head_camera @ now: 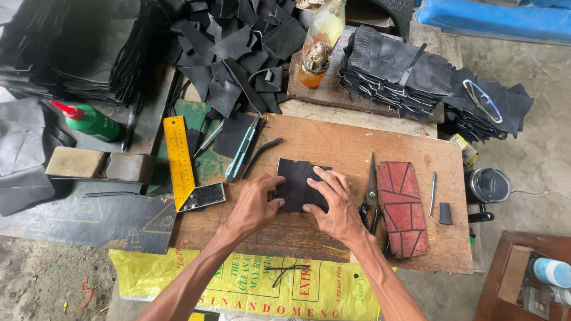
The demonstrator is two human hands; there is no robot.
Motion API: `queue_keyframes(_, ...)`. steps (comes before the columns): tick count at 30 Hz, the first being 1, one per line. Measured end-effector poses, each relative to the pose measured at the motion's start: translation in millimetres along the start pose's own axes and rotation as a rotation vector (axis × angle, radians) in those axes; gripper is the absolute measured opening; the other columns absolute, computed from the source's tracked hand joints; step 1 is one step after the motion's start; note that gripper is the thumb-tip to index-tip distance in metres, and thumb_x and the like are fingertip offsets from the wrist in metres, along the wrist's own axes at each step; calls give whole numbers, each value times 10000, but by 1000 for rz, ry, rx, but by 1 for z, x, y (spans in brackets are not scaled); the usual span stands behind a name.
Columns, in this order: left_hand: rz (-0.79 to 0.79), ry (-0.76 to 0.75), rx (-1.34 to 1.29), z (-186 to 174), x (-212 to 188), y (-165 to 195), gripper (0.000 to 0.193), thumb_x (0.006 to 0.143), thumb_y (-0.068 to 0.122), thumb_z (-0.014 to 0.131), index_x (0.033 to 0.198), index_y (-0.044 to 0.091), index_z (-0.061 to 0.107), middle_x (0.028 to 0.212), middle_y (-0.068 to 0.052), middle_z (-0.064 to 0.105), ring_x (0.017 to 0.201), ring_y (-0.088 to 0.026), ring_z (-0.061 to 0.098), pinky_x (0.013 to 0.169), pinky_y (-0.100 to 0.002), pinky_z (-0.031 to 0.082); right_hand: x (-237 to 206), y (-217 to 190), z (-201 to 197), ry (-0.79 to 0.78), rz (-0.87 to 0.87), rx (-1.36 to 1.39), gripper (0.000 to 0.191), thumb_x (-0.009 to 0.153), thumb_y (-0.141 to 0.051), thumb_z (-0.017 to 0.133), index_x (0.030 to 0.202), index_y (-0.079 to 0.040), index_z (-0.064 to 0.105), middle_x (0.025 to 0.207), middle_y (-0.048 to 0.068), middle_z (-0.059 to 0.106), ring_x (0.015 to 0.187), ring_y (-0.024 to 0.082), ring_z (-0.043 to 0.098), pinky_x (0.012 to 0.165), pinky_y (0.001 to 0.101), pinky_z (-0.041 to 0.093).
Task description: The person assembles small black rubber pieces on a wooden workbench using a red patterned template. They align the pieces, apply glue to the edges, and press them together. The person repeatedly checks alignment and adds more pieces to the stack.
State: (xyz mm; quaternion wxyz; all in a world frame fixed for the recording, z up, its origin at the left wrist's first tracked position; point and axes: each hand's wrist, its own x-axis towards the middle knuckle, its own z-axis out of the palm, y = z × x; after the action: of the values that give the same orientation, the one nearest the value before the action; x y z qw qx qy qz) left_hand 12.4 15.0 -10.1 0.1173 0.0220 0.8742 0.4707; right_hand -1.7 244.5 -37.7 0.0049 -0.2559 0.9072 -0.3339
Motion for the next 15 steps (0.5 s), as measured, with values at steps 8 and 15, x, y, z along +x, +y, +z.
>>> queue_keyframes(8, 105, -21, 64, -6, -4, 2, 486, 780, 21, 732, 1249, -59, 634, 1102, -249, 680, 953, -390, 703, 841, -451, 550, 1, -14, -1, -108, 13, -200, 605, 838, -186, 746, 1412, -119, 569, 1517, 176, 423, 1362, 413, 404, 1100, 528, 346)
queue_keyframes(15, 29, 455, 415, -43, 7, -21, 259, 858, 161, 757, 1048, -7, 706, 925, -198, 628, 864, -366, 627, 736, -481, 507, 3, -17, -3, -95, 9, -171, 600, 815, -171, 745, 1389, -108, 586, 1500, 178, 436, 1338, 412, 418, 1098, 537, 345)
